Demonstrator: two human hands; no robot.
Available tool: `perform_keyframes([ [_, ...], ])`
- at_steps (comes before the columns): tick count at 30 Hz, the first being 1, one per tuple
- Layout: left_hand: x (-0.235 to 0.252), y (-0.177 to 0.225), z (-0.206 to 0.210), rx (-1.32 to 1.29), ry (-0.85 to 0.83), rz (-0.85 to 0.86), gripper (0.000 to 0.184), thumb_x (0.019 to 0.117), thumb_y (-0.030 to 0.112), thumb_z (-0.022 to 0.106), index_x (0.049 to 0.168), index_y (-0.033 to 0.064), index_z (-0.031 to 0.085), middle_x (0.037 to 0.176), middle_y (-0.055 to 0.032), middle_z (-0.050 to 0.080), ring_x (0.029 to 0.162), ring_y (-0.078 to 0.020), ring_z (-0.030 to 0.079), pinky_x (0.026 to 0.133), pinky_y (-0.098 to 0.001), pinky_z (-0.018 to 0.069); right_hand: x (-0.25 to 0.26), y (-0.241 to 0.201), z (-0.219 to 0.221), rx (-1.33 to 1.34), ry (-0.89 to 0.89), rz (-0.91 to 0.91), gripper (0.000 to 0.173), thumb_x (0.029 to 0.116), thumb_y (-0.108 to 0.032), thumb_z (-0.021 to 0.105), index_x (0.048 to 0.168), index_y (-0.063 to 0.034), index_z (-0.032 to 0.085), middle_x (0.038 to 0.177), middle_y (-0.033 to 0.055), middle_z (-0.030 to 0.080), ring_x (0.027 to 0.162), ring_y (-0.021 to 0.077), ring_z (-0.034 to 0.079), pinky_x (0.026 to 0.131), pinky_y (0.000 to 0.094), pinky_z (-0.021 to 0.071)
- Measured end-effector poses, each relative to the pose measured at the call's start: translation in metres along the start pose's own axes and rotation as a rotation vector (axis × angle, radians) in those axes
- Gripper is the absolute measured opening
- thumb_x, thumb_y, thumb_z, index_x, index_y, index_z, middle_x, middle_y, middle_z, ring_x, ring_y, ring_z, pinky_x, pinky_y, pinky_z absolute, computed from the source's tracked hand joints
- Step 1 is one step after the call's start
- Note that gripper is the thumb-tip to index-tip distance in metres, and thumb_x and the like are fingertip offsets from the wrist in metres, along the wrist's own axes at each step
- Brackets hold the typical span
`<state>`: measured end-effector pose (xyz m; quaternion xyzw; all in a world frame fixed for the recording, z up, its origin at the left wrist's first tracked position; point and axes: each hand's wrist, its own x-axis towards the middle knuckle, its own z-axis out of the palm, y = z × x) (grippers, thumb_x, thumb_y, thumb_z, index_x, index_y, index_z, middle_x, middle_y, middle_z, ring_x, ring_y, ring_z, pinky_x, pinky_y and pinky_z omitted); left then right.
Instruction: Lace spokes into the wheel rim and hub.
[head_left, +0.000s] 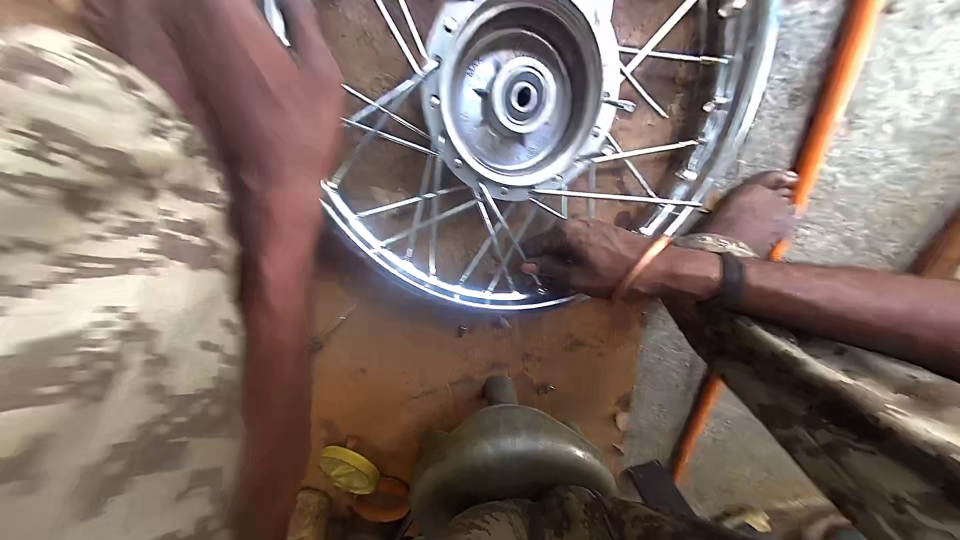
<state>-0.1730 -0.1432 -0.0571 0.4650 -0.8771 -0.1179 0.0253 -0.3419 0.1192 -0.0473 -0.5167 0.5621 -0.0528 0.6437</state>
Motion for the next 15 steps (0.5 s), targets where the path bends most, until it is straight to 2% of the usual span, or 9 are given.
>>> perform_keyframes([
  [1, -0.026, 0.003, -0.012, -0.081, 0.036, 0.047, 0.055, 0.1058, 0.035, 0.047, 0.143, -0.0057, 0.052, 0.144, -0.0261, 0.055, 0.14, -0.0367, 0.048, 0.119, -0.0514, 0.0322, 0.002, 0.001, 0.002, -0.004, 0.012, -0.003, 0.026, 0.106, -0.026, 0.056, 0.089, -0.0132, 0.071, 0.074, 0.0011, 0.063, 0.068, 0.0158, 0.062, 0.065, 0.0404, 0.0516],
  [2, -0.055, -0.004, -0.018, -0.179, 0.062, 0.111, 0.059, 0.1056, 0.028, 0.049, 0.153, -0.0062, 0.04, 0.156, -0.0254, 0.043, 0.148, -0.033, 0.038, 0.124, -0.0444, 0.0279, 0.003, 0.003, 0.005, 0.001, 0.036, -0.008, 0.027, 0.105, -0.027, 0.057, 0.086, -0.0151, 0.071, 0.071, -0.0002, 0.063, 0.066, 0.0156, 0.061, 0.062, 0.0411, 0.0504],
  [3, -0.087, -0.015, -0.02, -0.25, 0.061, 0.136, 0.057, 0.1049, 0.022, 0.053, 0.154, -0.0046, 0.039, 0.158, -0.0229, 0.041, 0.148, -0.0293, 0.04, 0.123, -0.0409, 0.0325, 0.003, 0.005, 0.006, 0.007, 0.042, -0.004, 0.027, 0.1048, -0.027, 0.057, 0.085, -0.0161, 0.071, 0.07, -0.0008, 0.063, 0.065, 0.0158, 0.061, 0.062, 0.042, 0.0503],
  [4, -0.12, -0.028, -0.02, -0.264, 0.017, 0.12, 0.053, 0.1049, 0.021, 0.055, 0.152, -0.0017, 0.043, 0.155, -0.0194, 0.046, 0.142, -0.0257, 0.047, 0.117, -0.0393, 0.0406, 0.003, 0.006, 0.006, 0.005, 0.038, 0.004, 0.027, 0.1048, -0.028, 0.057, 0.084, -0.0172, 0.07, 0.069, -0.0015, 0.062, 0.064, 0.0154, 0.06, 0.061, 0.0417, 0.0496],
  [6, -0.171, -0.055, -0.021, -0.249, -0.067, 0.061, 0.04, 0.1019, 0.017, 0.058, 0.138, 0.0001, 0.06, 0.144, -0.0168, 0.058, 0.129, -0.0256, 0.06, 0.106, -0.0415, 0.0523, 0.001, 0.007, 0.006, 0.002, 0.03, 0.011, 0.027, 0.1046, -0.028, 0.058, 0.083, -0.0185, 0.07, 0.068, -0.0027, 0.062, 0.063, 0.0141, 0.06, 0.06, 0.0405, 0.0494],
  [8, -0.204, -0.078, -0.023, -0.224, -0.107, -0.08, 0.031, 0.0996, 0.016, 0.062, 0.127, 0.0019, 0.067, 0.132, -0.0165, 0.065, 0.118, -0.0255, 0.065, 0.098, -0.0413, 0.0557, -0.001, 0.008, 0.007, 0.0, 0.04, 0.024, 0.025, 0.1041, -0.029, 0.059, 0.084, -0.0192, 0.071, 0.069, -0.0033, 0.063, 0.064, 0.0136, 0.061, 0.061, 0.0402, 0.0504],
  [12, -0.22, -0.09, -0.03, -0.246, -0.071, -0.298, 0.023, 0.0982, 0.007, 0.064, 0.12, -0.0018, 0.067, 0.104, -0.0128, 0.068, 0.084, -0.0118, 0.064, 0.072, -0.023, 0.0527, 0.002, 0.013, 0.01, -0.005, 0.064, -0.009, 0.027, 0.1039, -0.029, 0.059, 0.082, -0.0186, 0.071, 0.068, -0.0031, 0.063, 0.064, 0.0136, 0.061, 0.061, 0.0402, 0.0503],
  [13, -0.225, -0.09, -0.03, -0.271, -0.138, -0.289, 0.022, 0.0985, 0.01, 0.065, 0.118, -0.0005, 0.067, 0.099, -0.0105, 0.069, 0.078, -0.0108, 0.064, 0.067, -0.0245, 0.0536, 0.001, 0.012, 0.011, -0.007, 0.053, 0.0, 0.027, 0.1042, -0.029, 0.059, 0.082, -0.0188, 0.071, 0.068, -0.0031, 0.063, 0.064, 0.0137, 0.061, 0.061, 0.0403, 0.0502],
  [15, -0.239, -0.072, -0.021, -0.319, -0.312, -0.171, 0.026, 0.0963, 0.024, 0.067, 0.112, 0.0039, 0.071, 0.095, -0.0067, 0.071, 0.075, -0.0135, 0.068, 0.065, -0.0334, 0.0598, 0.001, 0.01, 0.007, -0.016, 0.022, 0.033, 0.029, 0.105, -0.031, 0.057, 0.082, -0.0194, 0.071, 0.069, -0.0031, 0.064, 0.065, 0.0138, 0.062, 0.062, 0.0408, 0.0511],
])
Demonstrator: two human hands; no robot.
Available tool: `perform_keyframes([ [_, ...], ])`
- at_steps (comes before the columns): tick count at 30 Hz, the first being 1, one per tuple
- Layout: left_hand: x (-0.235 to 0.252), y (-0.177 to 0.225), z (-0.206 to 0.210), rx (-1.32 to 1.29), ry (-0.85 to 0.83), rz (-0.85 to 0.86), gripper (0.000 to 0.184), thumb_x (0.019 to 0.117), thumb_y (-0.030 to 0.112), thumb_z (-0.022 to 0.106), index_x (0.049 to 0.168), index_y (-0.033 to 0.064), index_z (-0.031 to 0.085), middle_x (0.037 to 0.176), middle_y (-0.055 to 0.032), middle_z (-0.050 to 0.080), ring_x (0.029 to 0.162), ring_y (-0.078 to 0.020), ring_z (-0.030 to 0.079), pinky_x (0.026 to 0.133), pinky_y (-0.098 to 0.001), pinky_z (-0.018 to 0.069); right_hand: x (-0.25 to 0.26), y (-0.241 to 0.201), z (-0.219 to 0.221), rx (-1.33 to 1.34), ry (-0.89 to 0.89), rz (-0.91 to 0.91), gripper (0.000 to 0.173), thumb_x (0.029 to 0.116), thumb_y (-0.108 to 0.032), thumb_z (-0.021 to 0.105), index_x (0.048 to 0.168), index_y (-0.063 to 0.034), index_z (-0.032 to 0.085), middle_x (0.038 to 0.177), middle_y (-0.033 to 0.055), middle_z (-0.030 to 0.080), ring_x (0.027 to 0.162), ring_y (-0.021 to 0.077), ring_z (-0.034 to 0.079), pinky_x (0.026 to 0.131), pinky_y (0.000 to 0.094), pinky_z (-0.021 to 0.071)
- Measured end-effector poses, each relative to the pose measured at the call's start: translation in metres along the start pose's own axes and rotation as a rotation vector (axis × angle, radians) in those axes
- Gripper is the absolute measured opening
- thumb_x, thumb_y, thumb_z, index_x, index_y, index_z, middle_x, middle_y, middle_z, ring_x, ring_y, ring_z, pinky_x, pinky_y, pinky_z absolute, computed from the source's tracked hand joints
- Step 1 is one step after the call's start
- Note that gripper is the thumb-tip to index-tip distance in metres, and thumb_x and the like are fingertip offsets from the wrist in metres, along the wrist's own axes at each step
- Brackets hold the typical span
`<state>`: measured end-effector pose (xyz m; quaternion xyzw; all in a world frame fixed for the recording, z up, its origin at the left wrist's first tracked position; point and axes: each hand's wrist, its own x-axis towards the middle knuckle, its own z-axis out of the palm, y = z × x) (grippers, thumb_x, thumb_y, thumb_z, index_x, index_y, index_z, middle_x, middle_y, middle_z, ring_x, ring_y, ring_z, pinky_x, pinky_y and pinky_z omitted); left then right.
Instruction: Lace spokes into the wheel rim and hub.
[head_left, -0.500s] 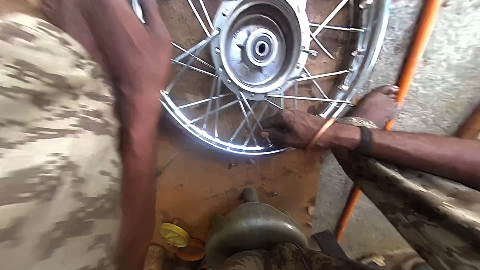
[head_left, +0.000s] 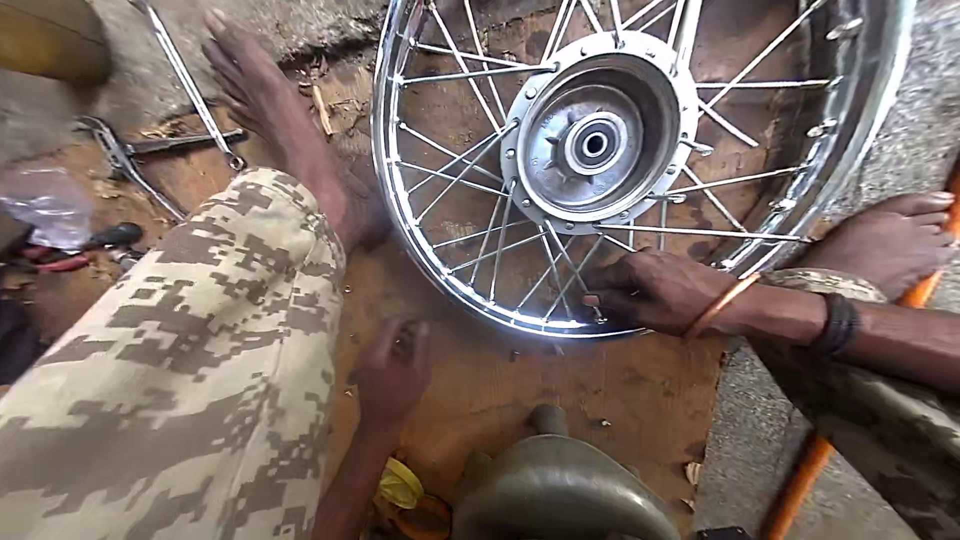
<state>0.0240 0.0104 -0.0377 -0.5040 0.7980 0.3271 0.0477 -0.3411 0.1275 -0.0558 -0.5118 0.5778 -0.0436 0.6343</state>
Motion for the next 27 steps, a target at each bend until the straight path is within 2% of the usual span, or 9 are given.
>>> perform_keyframes([
  [2, -0.019, 0.024, 0.033, -0.024, -0.133, 0.098, 0.032, 0.0914, 0.037, 0.073, 0.106, 0.0087, 0.075, 0.092, -0.0024, 0.073, 0.076, -0.012, 0.07, 0.067, -0.0341, 0.0626, -0.001, -0.003, -0.003, 0.005, -0.03, 0.026, 0.029, 0.1058, -0.031, 0.056, 0.084, -0.0187, 0.071, 0.07, -0.0023, 0.064, 0.066, 0.0146, 0.062, 0.063, 0.0416, 0.051],
  [4, -0.032, 0.044, 0.065, -0.062, -0.199, 0.129, 0.033, 0.088, 0.041, 0.077, 0.103, 0.0113, 0.078, 0.093, -0.0014, 0.074, 0.076, -0.011, 0.071, 0.068, -0.0332, 0.063, -0.001, -0.007, -0.006, 0.003, -0.045, 0.04, 0.03, 0.1063, -0.031, 0.055, 0.085, -0.018, 0.071, 0.071, -0.0016, 0.063, 0.067, 0.0152, 0.062, 0.064, 0.0417, 0.0505],
  [7, -0.041, 0.057, 0.086, -0.023, -0.226, 0.139, 0.021, 0.0936, 0.031, 0.072, 0.1, 0.0121, 0.079, 0.092, -0.0028, 0.074, 0.075, -0.0124, 0.072, 0.067, -0.0325, 0.0626, -0.002, -0.01, -0.004, 0.019, -0.029, 0.027, 0.03, 0.1061, -0.029, 0.056, 0.084, -0.016, 0.071, 0.07, -0.0008, 0.062, 0.065, 0.0153, 0.06, 0.062, 0.0405, 0.0485],
  [10, -0.044, 0.064, 0.086, -0.041, -0.231, 0.141, 0.018, 0.0932, 0.023, 0.068, 0.099, 0.0108, 0.079, 0.095, -0.0041, 0.074, 0.074, -0.0123, 0.072, 0.068, -0.0305, 0.0631, -0.002, -0.009, -0.006, 0.019, -0.04, 0.019, 0.029, 0.1065, -0.029, 0.055, 0.086, -0.0148, 0.071, 0.072, 0.0006, 0.063, 0.068, 0.0163, 0.061, 0.065, 0.0419, 0.049],
  [13, -0.043, 0.083, 0.079, -0.429, -0.444, -0.189, 0.013, 0.0959, 0.018, 0.071, 0.104, 0.0109, 0.078, 0.092, 0.0008, 0.075, 0.075, -0.0081, 0.073, 0.07, -0.0255, 0.0644, 0.0, -0.008, -0.005, 0.019, -0.033, -0.004, 0.028, 0.1062, -0.028, 0.055, 0.089, -0.0141, 0.072, 0.074, 0.0018, 0.064, 0.071, 0.0178, 0.062, 0.066, 0.0439, 0.0497],
  [15, -0.038, 0.101, 0.083, -0.687, -0.564, -0.472, 0.011, 0.0972, 0.014, 0.072, 0.101, 0.0052, 0.076, 0.081, -0.006, 0.075, 0.067, -0.0148, 0.072, 0.066, -0.0288, 0.0626, 0.0, -0.009, -0.005, 0.024, -0.031, -0.014, 0.027, 0.1063, -0.026, 0.056, 0.091, -0.0128, 0.073, 0.076, 0.0023, 0.064, 0.072, 0.0176, 0.062, 0.067, 0.043, 0.05],
  [17, -0.037, 0.113, 0.096, -0.944, -0.591, -0.647, 0.015, 0.0985, 0.013, 0.069, 0.104, -0.0003, 0.073, 0.083, -0.0119, 0.072, 0.069, -0.0187, 0.07, 0.069, -0.0311, 0.0618, 0.0, -0.007, -0.004, 0.027, -0.011, -0.045, 0.026, 0.1055, -0.024, 0.056, 0.088, -0.0123, 0.072, 0.073, 0.001, 0.062, 0.068, 0.0151, 0.06, 0.065, 0.039, 0.0485],
  [21, -0.034, 0.136, 0.114, -1.314, -0.489, -0.799, 0.018, 0.0974, 0.005, 0.067, 0.114, 0.0006, 0.07, 0.106, -0.0133, 0.075, 0.092, -0.0212, 0.074, 0.088, -0.034, 0.061, 0.0, -0.006, -0.003, 0.022, 0.001, -0.067, 0.026, 0.1049, -0.023, 0.057, 0.087, -0.0116, 0.072, 0.072, 0.0006, 0.061, 0.068, 0.0137, 0.058, 0.065, 0.0368, 0.047],
  [27, -0.031, 0.153, 0.12, -1.372, -0.385, -0.796, 0.018, 0.0971, 0.0, 0.065, 0.114, 0.0034, 0.071, 0.109, -0.0126, 0.075, 0.096, -0.0228, 0.075, 0.088, -0.0347, 0.0616, 0.0, -0.006, -0.001, 0.005, 0.023, -0.057, 0.026, 0.1045, -0.023, 0.058, 0.085, -0.0123, 0.071, 0.071, 0.0003, 0.06, 0.067, 0.0141, 0.059, 0.064, 0.0375, 0.0471],
])
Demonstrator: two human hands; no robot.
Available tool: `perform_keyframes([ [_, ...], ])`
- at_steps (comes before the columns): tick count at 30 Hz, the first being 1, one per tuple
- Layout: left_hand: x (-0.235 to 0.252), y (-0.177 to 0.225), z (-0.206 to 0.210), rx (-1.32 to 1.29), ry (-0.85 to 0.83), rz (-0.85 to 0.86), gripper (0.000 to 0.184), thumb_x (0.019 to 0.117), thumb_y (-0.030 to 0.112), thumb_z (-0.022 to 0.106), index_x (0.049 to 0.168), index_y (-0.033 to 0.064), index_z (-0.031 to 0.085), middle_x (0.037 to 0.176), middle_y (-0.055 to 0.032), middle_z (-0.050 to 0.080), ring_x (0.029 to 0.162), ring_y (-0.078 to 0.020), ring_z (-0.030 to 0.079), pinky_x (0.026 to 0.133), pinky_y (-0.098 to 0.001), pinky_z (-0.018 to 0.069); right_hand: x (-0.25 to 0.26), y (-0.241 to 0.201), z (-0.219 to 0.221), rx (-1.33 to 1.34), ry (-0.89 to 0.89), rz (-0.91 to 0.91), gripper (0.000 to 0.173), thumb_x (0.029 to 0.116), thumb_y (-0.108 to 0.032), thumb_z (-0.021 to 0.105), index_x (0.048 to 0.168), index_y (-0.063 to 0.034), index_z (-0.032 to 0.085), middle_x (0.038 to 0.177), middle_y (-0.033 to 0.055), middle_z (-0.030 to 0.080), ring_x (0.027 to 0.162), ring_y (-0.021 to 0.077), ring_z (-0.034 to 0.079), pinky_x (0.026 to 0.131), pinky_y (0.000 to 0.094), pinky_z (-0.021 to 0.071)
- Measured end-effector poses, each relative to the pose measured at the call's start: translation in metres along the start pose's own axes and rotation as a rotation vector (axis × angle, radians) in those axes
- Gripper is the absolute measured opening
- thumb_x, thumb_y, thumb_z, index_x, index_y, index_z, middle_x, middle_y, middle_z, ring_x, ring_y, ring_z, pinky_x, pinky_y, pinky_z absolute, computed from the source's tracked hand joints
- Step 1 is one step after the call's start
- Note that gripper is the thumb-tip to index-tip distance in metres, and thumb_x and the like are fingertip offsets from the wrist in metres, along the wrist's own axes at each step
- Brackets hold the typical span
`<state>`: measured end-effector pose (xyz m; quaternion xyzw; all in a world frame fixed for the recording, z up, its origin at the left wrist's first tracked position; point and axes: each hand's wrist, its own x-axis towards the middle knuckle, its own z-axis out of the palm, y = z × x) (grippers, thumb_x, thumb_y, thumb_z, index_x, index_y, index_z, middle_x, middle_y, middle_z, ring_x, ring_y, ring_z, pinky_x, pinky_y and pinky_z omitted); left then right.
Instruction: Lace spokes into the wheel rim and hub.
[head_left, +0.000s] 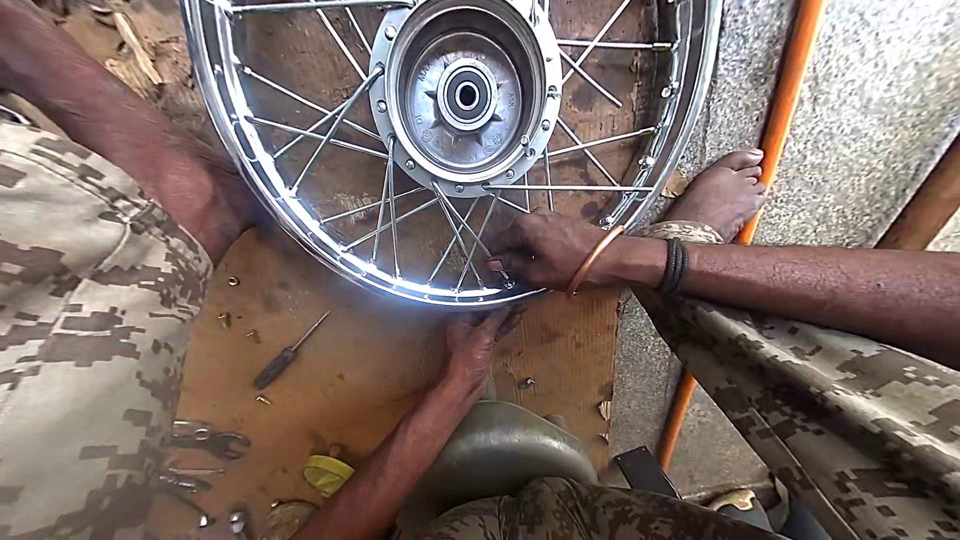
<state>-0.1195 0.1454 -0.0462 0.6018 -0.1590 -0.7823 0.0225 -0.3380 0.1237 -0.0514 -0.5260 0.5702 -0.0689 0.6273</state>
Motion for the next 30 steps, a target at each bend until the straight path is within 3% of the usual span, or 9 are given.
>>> perform_keyframes([
  [8, -0.003, -0.004, 0.009, -0.132, 0.088, 0.011, 0.017, 0.0933, -0.005, 0.068, 0.108, 0.0027, 0.071, 0.105, -0.0091, 0.074, 0.091, -0.018, 0.073, 0.086, -0.0315, 0.0613, 0.001, 0.0, 0.0, -0.015, 0.008, -0.025, 0.024, 0.1038, -0.021, 0.058, 0.085, -0.0117, 0.071, 0.07, 0.0003, 0.06, 0.066, 0.0135, 0.058, 0.063, 0.0362, 0.0464],
  [16, -0.005, -0.002, 0.01, -0.168, 0.07, -0.039, 0.019, 0.0956, -0.004, 0.065, 0.111, 0.0063, 0.07, 0.108, -0.0067, 0.074, 0.091, -0.0151, 0.073, 0.084, -0.0287, 0.0607, 0.001, -0.001, 0.0, -0.023, 0.011, -0.033, 0.023, 0.1029, -0.02, 0.058, 0.086, -0.0121, 0.072, 0.07, 0.0001, 0.061, 0.066, 0.0132, 0.058, 0.062, 0.036, 0.046],
  [20, -0.009, -0.001, 0.009, -0.16, 0.022, -0.076, 0.02, 0.1012, 0.003, 0.06, 0.119, 0.0081, 0.066, 0.115, -0.0069, 0.073, 0.098, -0.0145, 0.073, 0.089, -0.0278, 0.0589, 0.0, 0.0, 0.0, -0.017, 0.009, -0.029, 0.022, 0.103, -0.019, 0.059, 0.087, -0.0112, 0.072, 0.072, 0.0013, 0.062, 0.067, 0.0145, 0.06, 0.064, 0.0375, 0.0477],
  [30, -0.011, 0.003, 0.014, -0.188, 0.072, -0.083, 0.02, 0.098, 0.0, 0.064, 0.117, 0.009, 0.066, 0.113, -0.0048, 0.072, 0.095, -0.0142, 0.072, 0.088, -0.0282, 0.0597, 0.001, -0.001, 0.0, -0.036, 0.0, -0.027, 0.022, 0.1028, -0.019, 0.058, 0.087, -0.0111, 0.072, 0.073, 0.0014, 0.063, 0.069, 0.0149, 0.06, 0.065, 0.0379, 0.0477],
])
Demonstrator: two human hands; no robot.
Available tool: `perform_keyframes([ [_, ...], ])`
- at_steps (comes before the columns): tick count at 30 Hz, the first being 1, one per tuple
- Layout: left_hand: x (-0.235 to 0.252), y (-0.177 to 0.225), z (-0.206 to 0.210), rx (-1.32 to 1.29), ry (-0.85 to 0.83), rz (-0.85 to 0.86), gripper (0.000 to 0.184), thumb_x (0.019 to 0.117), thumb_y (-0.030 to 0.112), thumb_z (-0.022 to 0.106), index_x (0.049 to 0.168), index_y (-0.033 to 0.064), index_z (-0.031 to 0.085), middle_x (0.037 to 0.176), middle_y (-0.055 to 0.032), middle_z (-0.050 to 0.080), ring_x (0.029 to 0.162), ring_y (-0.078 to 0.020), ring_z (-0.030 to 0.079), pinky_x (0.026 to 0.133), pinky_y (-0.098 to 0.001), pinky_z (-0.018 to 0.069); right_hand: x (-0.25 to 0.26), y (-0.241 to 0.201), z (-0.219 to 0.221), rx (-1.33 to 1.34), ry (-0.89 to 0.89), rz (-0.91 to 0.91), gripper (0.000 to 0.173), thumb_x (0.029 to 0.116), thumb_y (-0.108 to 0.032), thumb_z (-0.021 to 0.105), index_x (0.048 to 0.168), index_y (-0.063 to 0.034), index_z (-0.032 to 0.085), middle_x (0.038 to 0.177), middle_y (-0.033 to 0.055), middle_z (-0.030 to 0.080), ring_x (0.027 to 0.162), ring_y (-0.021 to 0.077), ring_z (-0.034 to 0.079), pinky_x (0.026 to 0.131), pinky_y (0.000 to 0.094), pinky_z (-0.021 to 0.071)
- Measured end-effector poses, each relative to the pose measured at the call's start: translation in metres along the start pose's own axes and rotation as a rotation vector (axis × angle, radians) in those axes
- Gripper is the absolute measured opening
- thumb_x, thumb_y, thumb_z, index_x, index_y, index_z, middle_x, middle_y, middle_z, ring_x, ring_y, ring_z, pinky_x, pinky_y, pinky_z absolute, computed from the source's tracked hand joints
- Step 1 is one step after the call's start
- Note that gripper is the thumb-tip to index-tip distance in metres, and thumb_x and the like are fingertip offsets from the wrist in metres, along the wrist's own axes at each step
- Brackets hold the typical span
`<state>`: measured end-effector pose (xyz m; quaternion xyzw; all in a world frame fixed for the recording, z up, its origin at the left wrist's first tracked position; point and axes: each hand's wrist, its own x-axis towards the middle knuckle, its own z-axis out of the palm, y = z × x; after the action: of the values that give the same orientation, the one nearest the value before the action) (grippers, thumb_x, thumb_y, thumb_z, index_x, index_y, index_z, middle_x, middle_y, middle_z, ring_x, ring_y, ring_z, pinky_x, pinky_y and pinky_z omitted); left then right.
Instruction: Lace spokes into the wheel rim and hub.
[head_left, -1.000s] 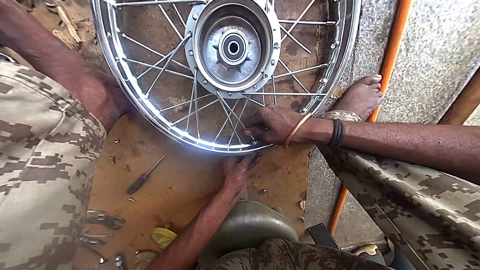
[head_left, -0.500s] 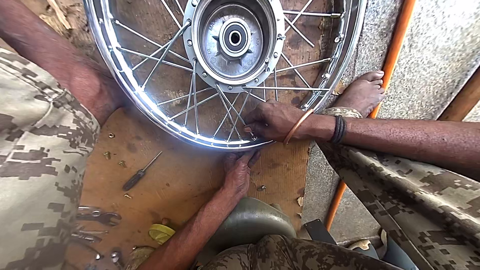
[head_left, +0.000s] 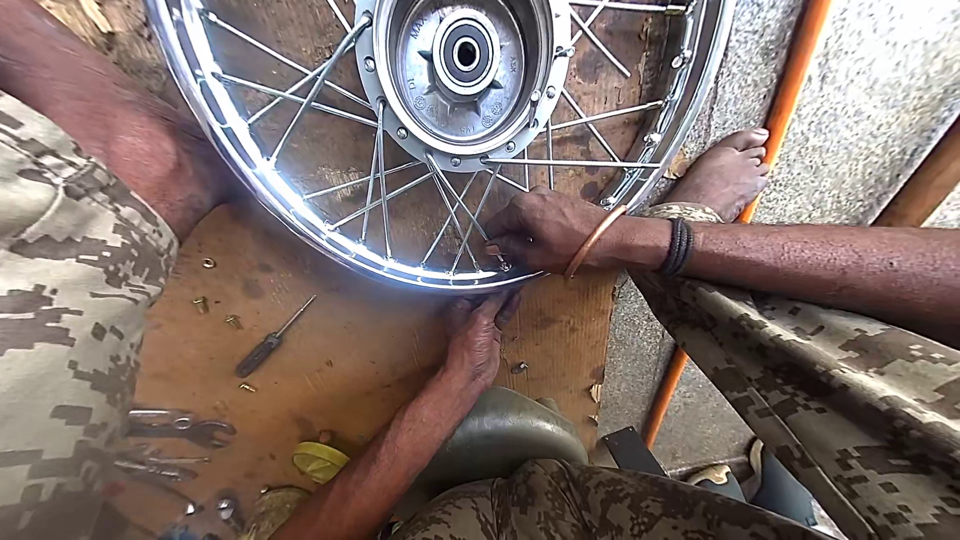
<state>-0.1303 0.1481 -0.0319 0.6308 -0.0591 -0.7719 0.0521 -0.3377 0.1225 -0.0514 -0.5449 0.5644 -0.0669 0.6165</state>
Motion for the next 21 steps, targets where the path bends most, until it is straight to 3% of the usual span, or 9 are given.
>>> perform_keyframes([
  [7, 0.0, 0.0, 0.001, 0.052, 0.027, -0.006, 0.023, 0.0962, 0.001, 0.067, 0.117, 0.0102, 0.066, 0.111, -0.0042, 0.072, 0.093, -0.0137, 0.073, 0.084, -0.0271, 0.0606, 0.001, 0.0, 0.001, 0.005, -0.003, -0.002, 0.023, 0.1029, -0.018, 0.058, 0.085, -0.0112, 0.071, 0.072, 0.0005, 0.061, 0.068, 0.0138, 0.059, 0.065, 0.0368, 0.0472],
  [13, 0.005, 0.007, -0.009, 0.145, -0.131, -0.033, 0.022, 0.1026, 0.008, 0.06, 0.124, 0.0078, 0.067, 0.116, -0.0109, 0.074, 0.097, -0.0204, 0.076, 0.087, -0.0321, 0.0616, 0.0, 0.001, 0.001, 0.0, -0.001, -0.011, 0.023, 0.1029, -0.019, 0.058, 0.084, -0.012, 0.07, 0.07, -0.0001, 0.061, 0.066, 0.0131, 0.059, 0.063, 0.0361, 0.0471],
  [16, 0.009, 0.008, 0.001, 0.136, -0.049, -0.037, 0.019, 0.1014, 0.002, 0.059, 0.119, 0.0024, 0.066, 0.108, -0.0143, 0.076, 0.093, -0.0222, 0.077, 0.084, -0.0313, 0.0625, 0.0, 0.001, 0.0, -0.008, -0.006, -0.016, 0.024, 0.1033, -0.019, 0.058, 0.084, -0.0112, 0.069, 0.071, 0.0, 0.06, 0.066, 0.0132, 0.058, 0.063, 0.0355, 0.0464],
  [21, 0.008, 0.006, 0.004, 0.119, -0.017, -0.031, 0.016, 0.1021, 0.003, 0.059, 0.116, 0.0034, 0.066, 0.105, -0.0124, 0.076, 0.091, -0.0204, 0.076, 0.084, -0.0308, 0.0623, 0.001, 0.0, -0.001, -0.016, -0.02, -0.016, 0.025, 0.1038, -0.02, 0.057, 0.084, -0.0112, 0.069, 0.07, -0.0001, 0.059, 0.066, 0.0136, 0.058, 0.063, 0.036, 0.0461],
])
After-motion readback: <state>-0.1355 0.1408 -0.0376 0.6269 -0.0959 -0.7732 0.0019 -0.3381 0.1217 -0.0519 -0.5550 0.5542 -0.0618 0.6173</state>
